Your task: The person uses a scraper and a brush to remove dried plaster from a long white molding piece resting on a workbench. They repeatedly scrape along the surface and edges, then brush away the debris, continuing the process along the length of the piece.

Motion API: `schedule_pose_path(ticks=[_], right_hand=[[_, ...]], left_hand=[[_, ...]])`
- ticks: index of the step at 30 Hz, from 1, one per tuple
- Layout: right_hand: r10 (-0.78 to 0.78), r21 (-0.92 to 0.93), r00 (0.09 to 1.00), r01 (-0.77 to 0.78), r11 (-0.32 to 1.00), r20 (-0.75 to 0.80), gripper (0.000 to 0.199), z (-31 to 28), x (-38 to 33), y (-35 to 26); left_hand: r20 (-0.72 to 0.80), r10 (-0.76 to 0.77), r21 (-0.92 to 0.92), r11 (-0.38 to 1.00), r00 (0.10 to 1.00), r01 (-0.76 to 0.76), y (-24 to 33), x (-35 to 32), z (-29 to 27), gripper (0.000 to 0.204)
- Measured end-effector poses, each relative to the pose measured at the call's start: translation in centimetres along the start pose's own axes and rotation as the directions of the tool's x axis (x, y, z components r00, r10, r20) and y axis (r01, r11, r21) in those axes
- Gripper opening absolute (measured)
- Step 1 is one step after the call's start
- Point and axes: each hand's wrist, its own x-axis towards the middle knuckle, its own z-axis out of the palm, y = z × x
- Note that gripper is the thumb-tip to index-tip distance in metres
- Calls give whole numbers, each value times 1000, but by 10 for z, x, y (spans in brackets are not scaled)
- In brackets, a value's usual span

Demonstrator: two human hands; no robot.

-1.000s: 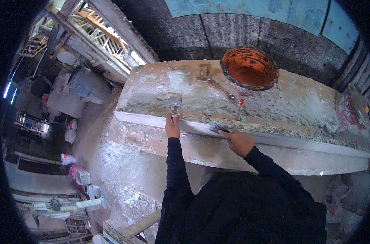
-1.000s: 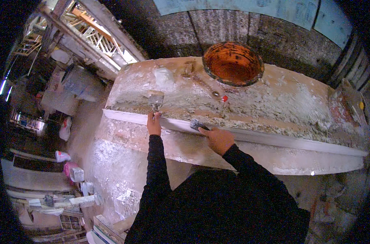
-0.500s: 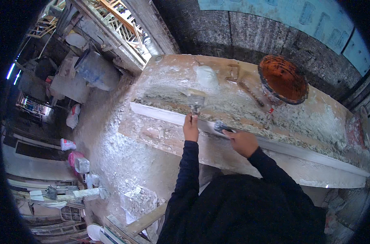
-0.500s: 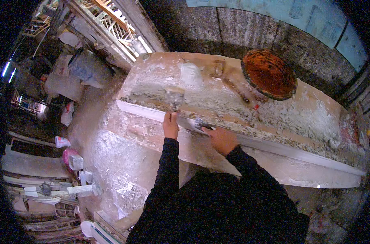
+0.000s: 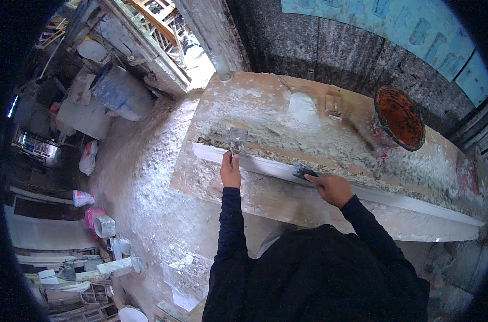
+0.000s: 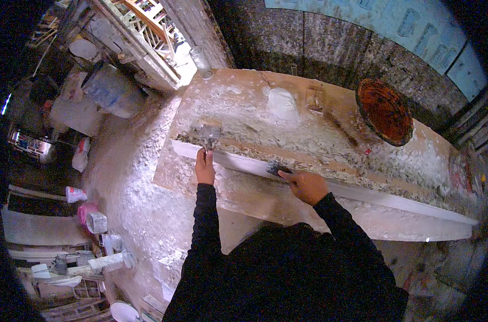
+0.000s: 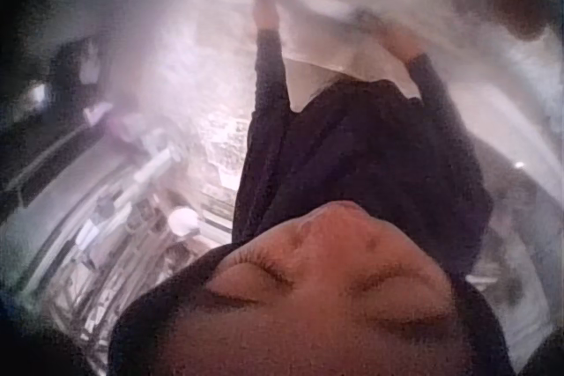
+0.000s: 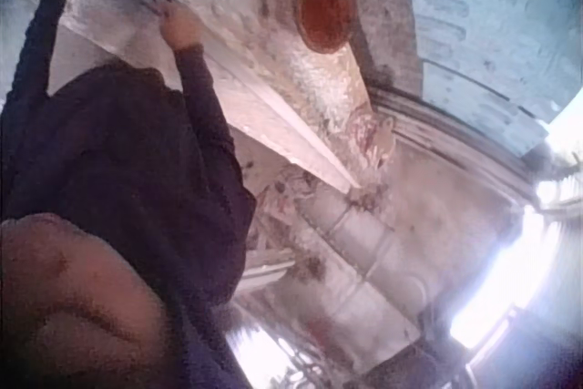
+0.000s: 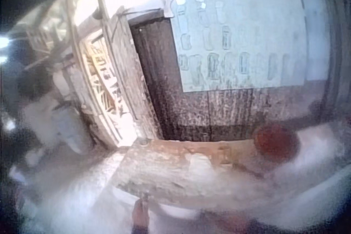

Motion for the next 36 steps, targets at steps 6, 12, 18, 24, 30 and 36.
schedule_pose_path(ticks=[6,12,18,24,30,36], right_hand=[[2,16,1000,-2,1000,4,39,13,37,-47],[-41,112,999,42,993,-12,41,31,82,-78],[-16,74,1000,15,997,16,35,16,68,-67],[80,6,994,-81,997,70,38,-3,45,-56],[87,28,978,-94,995,191,39,-10,52,-46],[78,17,983,-82,997,168,38,-18,30,-16]], left_hand=[[32,-112,-47,992,993,113,-9,14,-16,44],[17,-142,22,990,990,141,-14,35,-42,44],[-77,39,29,999,996,-37,-40,41,-46,44],[-14,-62,23,998,998,62,-39,49,-55,43],[-57,-7,155,988,998,16,-17,43,-50,45],[-57,-15,104,994,998,21,-17,43,-52,45]])
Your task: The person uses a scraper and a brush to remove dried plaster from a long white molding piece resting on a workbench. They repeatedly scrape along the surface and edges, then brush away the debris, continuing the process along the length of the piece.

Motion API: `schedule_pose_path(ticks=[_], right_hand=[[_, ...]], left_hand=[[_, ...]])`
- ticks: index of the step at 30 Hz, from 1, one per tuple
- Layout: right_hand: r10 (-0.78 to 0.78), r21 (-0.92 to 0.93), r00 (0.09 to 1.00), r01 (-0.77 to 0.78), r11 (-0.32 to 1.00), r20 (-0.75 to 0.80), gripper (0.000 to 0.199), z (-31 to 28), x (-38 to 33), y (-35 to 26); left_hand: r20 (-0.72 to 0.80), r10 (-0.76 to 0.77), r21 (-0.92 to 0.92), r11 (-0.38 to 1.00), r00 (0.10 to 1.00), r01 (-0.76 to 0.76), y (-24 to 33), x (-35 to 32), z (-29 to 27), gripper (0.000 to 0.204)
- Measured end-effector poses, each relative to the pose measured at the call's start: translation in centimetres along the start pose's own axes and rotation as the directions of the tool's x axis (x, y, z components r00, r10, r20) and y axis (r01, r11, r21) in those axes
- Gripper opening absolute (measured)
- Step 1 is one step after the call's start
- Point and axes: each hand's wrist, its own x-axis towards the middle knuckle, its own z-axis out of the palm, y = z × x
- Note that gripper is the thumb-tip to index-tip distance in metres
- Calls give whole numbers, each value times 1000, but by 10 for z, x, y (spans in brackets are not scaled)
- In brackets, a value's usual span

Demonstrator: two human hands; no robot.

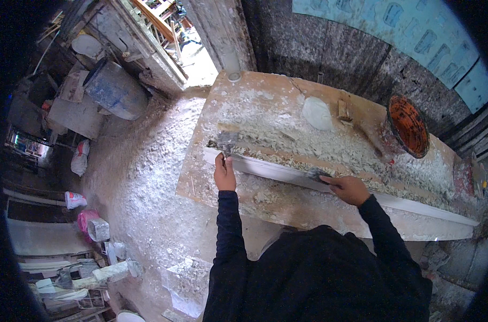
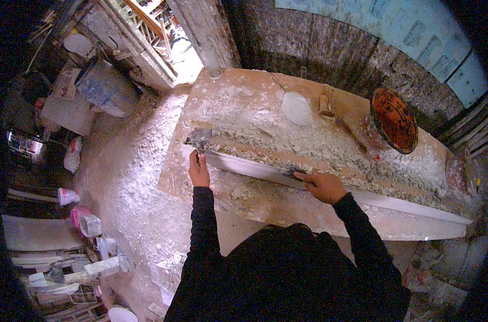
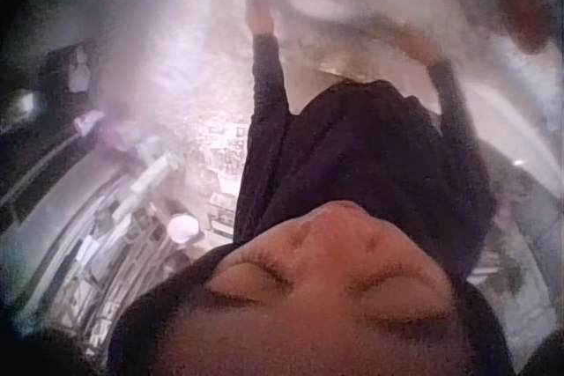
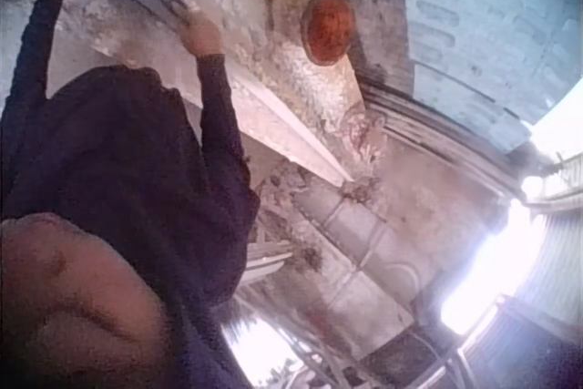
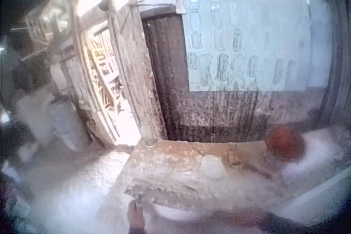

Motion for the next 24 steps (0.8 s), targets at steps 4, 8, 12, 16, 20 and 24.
schedule_pose_path(ticks=[4,8,12,16,20,24], right_hand=[[76,51,993,-81,995,89,37,-6,-39,43],[46,147,992,-64,987,119,37,-13,-52,53],[-2,172,982,-32,985,190,38,-16,-24,32],[-127,218,975,86,972,180,40,2,24,5],[-98,115,957,69,991,274,40,-13,43,-34],[-76,170,970,36,985,233,41,-11,13,25]], left_hand=[[19,-24,16,1000,1000,24,2,-1,3,45],[-14,23,-47,999,1000,-23,-22,-3,3,46],[33,-51,-101,993,998,54,-28,-2,1,45],[27,-19,-17,1000,999,20,-17,0,4,45],[49,-78,-86,993,996,82,-28,2,0,44],[11,21,-31,999,1000,-20,-11,1,0,44]])
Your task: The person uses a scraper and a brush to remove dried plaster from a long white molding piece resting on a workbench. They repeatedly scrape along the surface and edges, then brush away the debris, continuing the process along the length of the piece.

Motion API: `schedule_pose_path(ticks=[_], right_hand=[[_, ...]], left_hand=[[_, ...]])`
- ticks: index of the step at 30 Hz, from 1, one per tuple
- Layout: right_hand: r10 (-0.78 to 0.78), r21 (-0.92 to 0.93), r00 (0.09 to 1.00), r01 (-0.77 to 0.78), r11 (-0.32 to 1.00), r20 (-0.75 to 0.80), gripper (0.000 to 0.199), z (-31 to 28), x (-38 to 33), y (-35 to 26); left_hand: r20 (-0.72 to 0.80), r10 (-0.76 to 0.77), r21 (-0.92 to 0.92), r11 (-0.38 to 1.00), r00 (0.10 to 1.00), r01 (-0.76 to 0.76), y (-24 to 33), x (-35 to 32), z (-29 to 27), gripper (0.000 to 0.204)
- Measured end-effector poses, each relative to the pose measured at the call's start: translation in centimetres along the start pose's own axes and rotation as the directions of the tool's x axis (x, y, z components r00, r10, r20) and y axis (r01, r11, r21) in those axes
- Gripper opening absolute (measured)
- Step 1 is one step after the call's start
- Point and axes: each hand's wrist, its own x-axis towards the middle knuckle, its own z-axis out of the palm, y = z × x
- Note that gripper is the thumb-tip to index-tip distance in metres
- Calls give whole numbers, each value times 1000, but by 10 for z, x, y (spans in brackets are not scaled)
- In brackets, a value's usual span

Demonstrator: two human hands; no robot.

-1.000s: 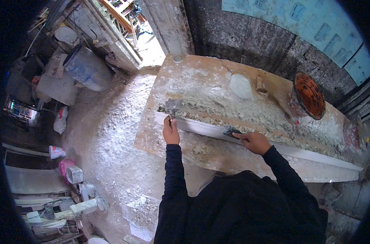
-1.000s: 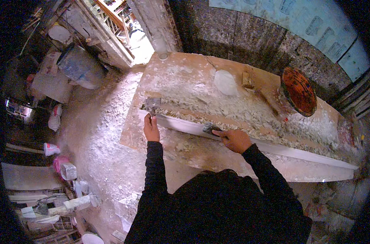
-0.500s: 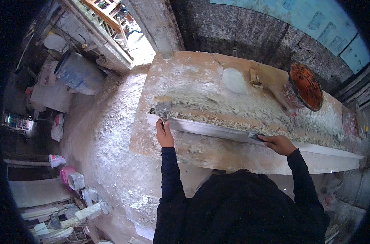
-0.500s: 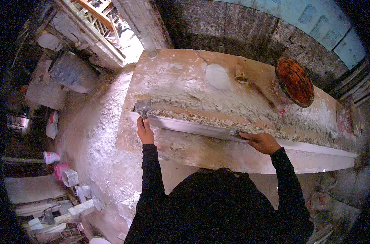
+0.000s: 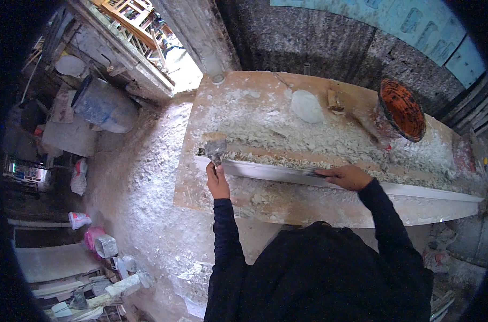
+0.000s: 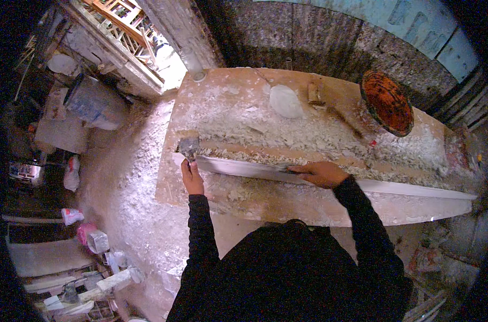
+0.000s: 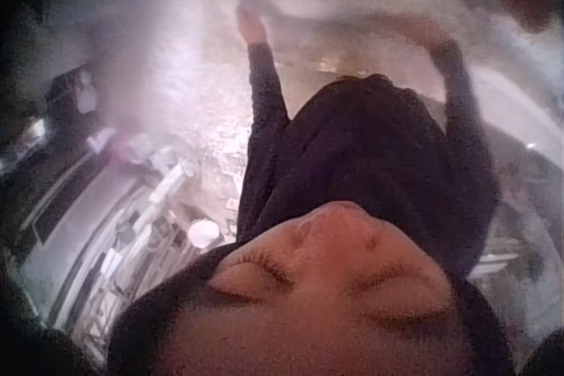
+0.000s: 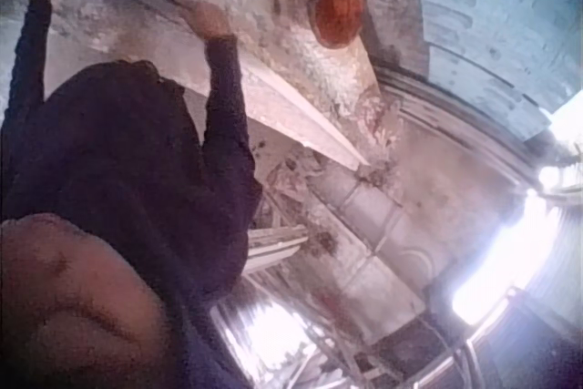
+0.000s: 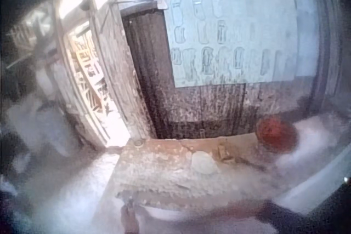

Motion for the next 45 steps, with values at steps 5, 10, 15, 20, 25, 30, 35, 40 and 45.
schedule_pose_path(ticks=[5,10,15,20,25,30,35,40,45], right_hand=[[339,136,934,-353,926,114,41,-31,-81,31],[389,277,892,-443,853,230,42,-41,-101,54],[218,411,932,-327,851,290,38,-38,-60,61],[43,421,946,-183,888,321,36,-42,-4,43],[-33,333,971,-49,942,236,35,-30,41,12],[-45,334,950,-65,940,310,35,-35,37,26],[-221,253,965,181,950,139,34,-21,49,18],[-383,162,923,373,913,29,34,-11,87,-8],[-259,67,927,250,966,271,36,-34,89,-24]], left_hand=[[-15,-41,-37,999,999,40,-12,-3,2,43],[15,-104,-84,991,994,105,-28,0,5,40],[-11,-112,-90,990,994,110,-29,0,8,37],[-13,-145,-38,989,989,145,-16,3,6,37],[-39,-30,116,993,999,35,4,-1,6,39],[-26,-151,37,988,988,152,3,-1,6,36],[-47,-137,56,989,989,139,-7,-1,5,38],[-16,-162,80,983,987,163,-12,3,2,39],[4,-199,-29,980,980,199,-14,4,-11,43]])
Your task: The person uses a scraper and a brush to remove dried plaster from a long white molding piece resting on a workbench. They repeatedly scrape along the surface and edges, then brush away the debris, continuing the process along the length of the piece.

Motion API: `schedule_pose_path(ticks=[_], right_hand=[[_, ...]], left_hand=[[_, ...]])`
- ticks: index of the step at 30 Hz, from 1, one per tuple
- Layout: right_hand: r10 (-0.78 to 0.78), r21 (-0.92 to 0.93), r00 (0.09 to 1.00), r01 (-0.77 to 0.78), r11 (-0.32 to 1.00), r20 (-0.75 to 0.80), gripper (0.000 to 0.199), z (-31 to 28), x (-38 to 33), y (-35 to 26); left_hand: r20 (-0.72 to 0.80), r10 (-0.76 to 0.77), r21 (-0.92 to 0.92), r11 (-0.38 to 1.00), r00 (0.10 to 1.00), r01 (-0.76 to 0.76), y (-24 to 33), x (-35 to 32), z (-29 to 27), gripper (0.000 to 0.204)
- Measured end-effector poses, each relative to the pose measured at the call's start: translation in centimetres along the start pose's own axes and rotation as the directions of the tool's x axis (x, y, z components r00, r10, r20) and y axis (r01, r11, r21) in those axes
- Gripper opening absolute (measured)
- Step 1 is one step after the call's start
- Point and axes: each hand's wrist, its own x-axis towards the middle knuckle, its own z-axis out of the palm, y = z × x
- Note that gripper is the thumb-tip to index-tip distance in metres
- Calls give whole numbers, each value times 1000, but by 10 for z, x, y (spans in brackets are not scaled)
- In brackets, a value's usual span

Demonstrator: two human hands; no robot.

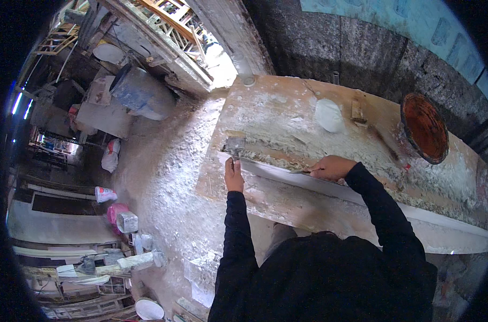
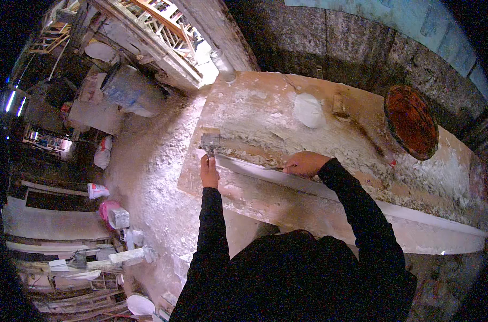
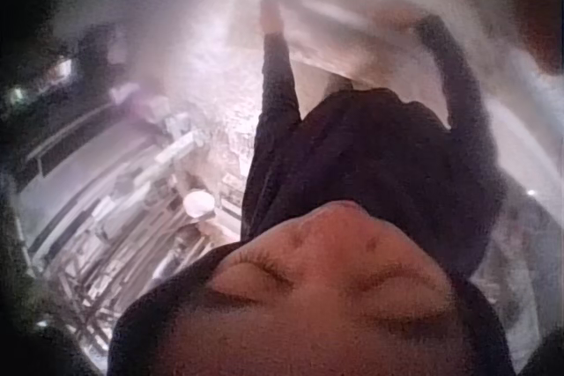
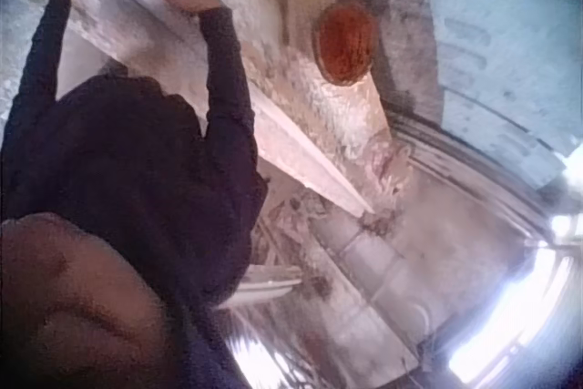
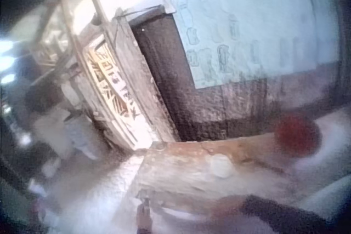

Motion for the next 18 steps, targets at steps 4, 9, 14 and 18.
schedule_pose_path(ticks=[4,9,14,18], right_hand=[[-157,-107,941,131,986,-300,38,25,41,-9],[74,-289,948,-168,942,-310,36,24,33,-49],[105,-130,949,-149,980,-298,36,31,14,-39],[157,204,964,-112,973,-216,40,22,62,-57]], left_hand=[[132,-48,-37,998,990,54,37,1,-1,43],[64,46,-30,999,997,-44,5,31,-31,40],[0,-36,-157,987,999,36,-13,68,-55,41],[218,-20,-167,984,976,58,0,77,-53,44]])
